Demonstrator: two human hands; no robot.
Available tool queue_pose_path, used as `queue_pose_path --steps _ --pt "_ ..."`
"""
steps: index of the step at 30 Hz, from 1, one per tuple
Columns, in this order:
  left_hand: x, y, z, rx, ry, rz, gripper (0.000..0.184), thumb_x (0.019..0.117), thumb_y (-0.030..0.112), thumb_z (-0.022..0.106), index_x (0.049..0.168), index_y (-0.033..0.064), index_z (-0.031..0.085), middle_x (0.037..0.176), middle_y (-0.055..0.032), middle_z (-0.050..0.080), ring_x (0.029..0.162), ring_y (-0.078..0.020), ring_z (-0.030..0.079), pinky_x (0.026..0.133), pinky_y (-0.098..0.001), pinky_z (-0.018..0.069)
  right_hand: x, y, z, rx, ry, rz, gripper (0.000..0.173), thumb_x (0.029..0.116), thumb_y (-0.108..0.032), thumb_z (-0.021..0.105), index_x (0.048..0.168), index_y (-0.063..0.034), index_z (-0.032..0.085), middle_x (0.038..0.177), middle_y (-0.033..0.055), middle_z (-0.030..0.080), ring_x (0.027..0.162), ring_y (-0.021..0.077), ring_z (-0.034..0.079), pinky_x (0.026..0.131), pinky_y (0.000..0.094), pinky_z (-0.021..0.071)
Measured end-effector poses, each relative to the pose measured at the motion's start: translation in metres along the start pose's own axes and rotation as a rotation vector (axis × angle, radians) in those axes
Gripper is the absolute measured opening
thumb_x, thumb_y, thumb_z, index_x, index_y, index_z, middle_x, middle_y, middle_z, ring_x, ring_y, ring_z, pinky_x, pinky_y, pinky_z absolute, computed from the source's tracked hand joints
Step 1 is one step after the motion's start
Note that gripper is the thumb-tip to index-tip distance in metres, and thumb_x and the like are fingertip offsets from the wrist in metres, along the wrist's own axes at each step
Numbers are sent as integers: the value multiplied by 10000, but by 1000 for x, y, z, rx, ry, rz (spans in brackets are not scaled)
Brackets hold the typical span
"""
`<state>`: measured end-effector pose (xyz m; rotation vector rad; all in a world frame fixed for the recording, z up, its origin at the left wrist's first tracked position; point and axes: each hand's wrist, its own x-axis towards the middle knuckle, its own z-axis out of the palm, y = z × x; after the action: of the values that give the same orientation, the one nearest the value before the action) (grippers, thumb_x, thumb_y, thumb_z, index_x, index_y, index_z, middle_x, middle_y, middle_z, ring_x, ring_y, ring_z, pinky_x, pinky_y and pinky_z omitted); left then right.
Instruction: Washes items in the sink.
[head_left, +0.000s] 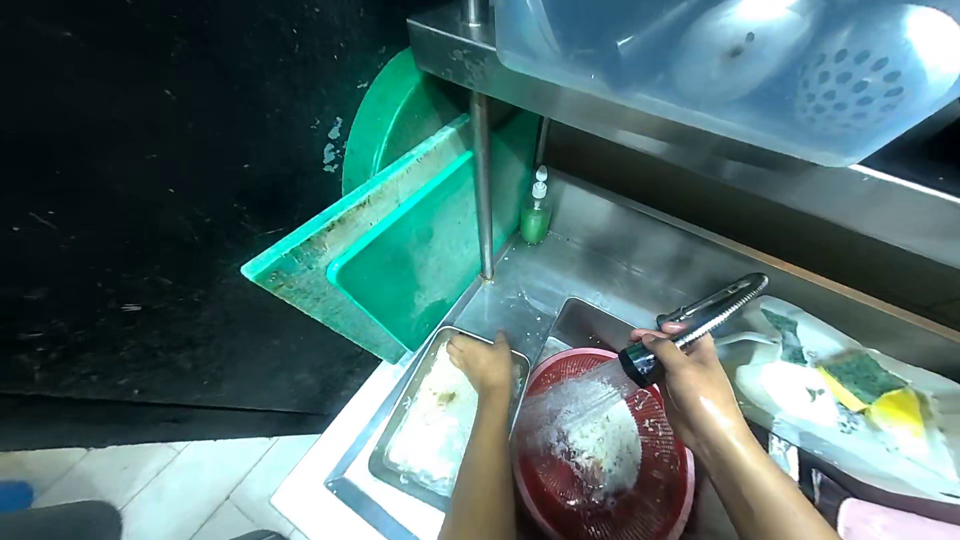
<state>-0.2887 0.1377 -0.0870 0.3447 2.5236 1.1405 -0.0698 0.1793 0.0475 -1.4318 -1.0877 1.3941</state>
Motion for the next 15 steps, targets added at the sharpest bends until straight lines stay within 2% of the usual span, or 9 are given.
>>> queue_pose_path --steps 1,3,5,8,11,13,15 --pt "2 -2 7 -19 36 -10 820 841 278 808 1444 -92 394 1404 -324 484 1324 -470 485 1095 -577 427 1 -1 2 2 7 1 403 990 -94 630 1326 -85 408 1040 133 737 873 256 734 731 415 607" --pt "2 -5 18 -14 76 -7 636 878 193 747 1380 -76 466 1334 -306 542 1274 -450 533 1074 -560 449 2 -4 4 12 7 9 387 990 -82 628 1311 -75 411 1028 141 729 868 261 730 734 421 608" --pt "-2 -6 24 2 89 19 496 892 170 724 1284 -69 535 1259 -286 591 1213 -427 581 1042 -546 476 3 -5 5 22 6 20 381 990 -75 628 1303 -64 412 1023 146 729 865 262 730 734 420 606" --pt "-9 -6 25 -14 61 5 364 932 174 688 1193 -55 578 1150 -261 643 1093 -401 651 943 -557 534 4 -5 7 18 7 19 400 981 -90 649 1308 -77 419 1026 131 725 874 247 725 741 405 600" --pt "-11 -7 28 -36 82 48 226 949 143 679 1064 -49 647 999 -227 684 979 -376 683 886 -545 549 5 -3 11 31 20 6 390 969 -82 661 1285 -78 432 1002 123 726 843 233 718 708 387 588" --pt "-12 -9 29 -69 120 86 249 933 131 694 1082 -57 628 1020 -230 667 995 -374 665 915 -529 536 6 -3 12 38 23 0 387 967 -81 663 1274 -70 429 998 125 723 823 230 715 685 380 584" --pt "-15 -12 27 -137 105 95 441 900 130 749 1241 -82 566 1167 -272 612 1124 -408 602 1014 -535 485 6 -2 13 47 21 1 392 964 -88 669 1274 -71 430 1007 125 722 835 232 714 691 387 584"
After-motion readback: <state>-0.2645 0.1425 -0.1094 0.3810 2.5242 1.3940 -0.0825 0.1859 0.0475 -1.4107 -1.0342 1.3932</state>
